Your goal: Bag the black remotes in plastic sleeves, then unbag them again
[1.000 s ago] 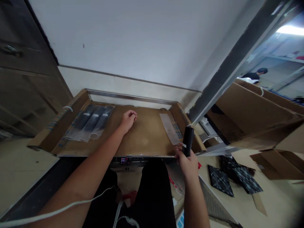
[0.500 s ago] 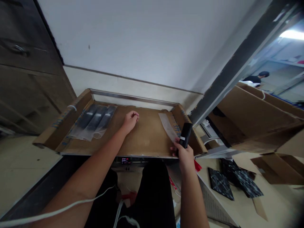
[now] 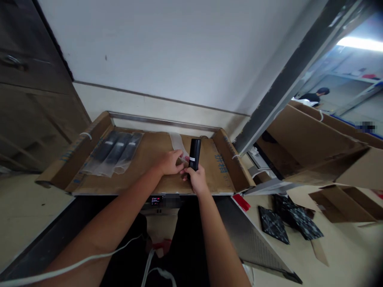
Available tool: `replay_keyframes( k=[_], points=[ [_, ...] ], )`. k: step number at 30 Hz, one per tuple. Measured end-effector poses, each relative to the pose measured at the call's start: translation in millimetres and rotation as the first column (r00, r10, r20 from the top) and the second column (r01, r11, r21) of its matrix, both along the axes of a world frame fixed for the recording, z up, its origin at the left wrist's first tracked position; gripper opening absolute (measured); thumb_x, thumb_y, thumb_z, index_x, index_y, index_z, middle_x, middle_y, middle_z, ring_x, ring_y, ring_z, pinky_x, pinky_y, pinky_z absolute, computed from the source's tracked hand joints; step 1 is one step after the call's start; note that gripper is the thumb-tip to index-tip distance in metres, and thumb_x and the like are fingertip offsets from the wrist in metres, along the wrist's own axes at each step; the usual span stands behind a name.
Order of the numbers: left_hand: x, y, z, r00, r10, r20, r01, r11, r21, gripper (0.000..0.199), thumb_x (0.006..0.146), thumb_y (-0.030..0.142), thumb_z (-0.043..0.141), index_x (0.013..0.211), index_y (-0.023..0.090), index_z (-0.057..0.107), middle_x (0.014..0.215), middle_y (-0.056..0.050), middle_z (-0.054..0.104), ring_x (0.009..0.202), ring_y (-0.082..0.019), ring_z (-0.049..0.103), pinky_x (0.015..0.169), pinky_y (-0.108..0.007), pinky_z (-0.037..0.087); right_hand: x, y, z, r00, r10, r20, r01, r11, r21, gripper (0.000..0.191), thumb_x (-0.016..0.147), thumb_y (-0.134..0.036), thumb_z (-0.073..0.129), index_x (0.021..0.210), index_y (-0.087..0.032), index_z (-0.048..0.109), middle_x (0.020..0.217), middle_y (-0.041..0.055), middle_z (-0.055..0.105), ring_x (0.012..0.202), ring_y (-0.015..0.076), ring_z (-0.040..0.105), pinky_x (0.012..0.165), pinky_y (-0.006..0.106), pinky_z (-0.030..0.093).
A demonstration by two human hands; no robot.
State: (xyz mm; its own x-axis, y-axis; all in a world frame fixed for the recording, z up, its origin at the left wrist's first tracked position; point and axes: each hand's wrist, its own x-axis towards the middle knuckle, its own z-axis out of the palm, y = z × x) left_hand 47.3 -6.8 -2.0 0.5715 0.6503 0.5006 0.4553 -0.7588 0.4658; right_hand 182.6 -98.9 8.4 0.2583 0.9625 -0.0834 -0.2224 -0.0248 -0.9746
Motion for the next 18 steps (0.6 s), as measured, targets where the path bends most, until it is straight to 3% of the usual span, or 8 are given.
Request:
replay_keyframes(
  k=[5,13,18],
  points=[
    [1.7,-1.6,-1.5,0.999,0.053,0.005,-0.053,0.999,0.008,0.013,0.082,0.031,0.061,0.09,0.022,0.055,0.083,-0.004,0.063,0.071,-0.019,0.058,0.065,-0.03,0.041,-0.3,-2.3,1.6,0.998,0.042,0.037,-0.042,0.999,0.001,0.059,0.062,-0.024,0.064,0.119,-0.012,0.063,0.066,0.0,0.069,0.054,0.0154,0.062,0.041,0.021,0.046],
    [4.6,-5.0,-0.3,0.992,0.122,-0.025,-0.122,0.993,0.002,0.008,0.082,0.021,0.056,0.09,0.022,0.055,0.083,-0.004,0.063,0.071,-0.019,0.058,0.065,-0.031,0.04,-0.8,-1.5,-1.7,0.992,0.059,0.112,-0.059,0.998,0.005,0.055,0.064,-0.024,0.061,0.118,-0.012,0.065,0.064,-0.001,0.07,0.045,0.0123,0.057,0.042,0.022,0.048],
    [5.5,-4.8,-1.3,0.987,0.163,0.004,-0.163,0.987,-0.001,0.015,0.078,0.015,0.053,0.092,0.021,0.056,0.086,-0.005,0.063,0.074,-0.02,0.059,0.067,-0.032,0.043,-1.6,0.4,-3.3,0.994,0.047,0.097,-0.048,0.999,0.015,0.052,0.063,-0.024,0.064,0.115,-0.016,0.066,0.08,0.0008,0.073,0.056,0.0146,0.065,0.045,0.024,0.054]
  ],
)
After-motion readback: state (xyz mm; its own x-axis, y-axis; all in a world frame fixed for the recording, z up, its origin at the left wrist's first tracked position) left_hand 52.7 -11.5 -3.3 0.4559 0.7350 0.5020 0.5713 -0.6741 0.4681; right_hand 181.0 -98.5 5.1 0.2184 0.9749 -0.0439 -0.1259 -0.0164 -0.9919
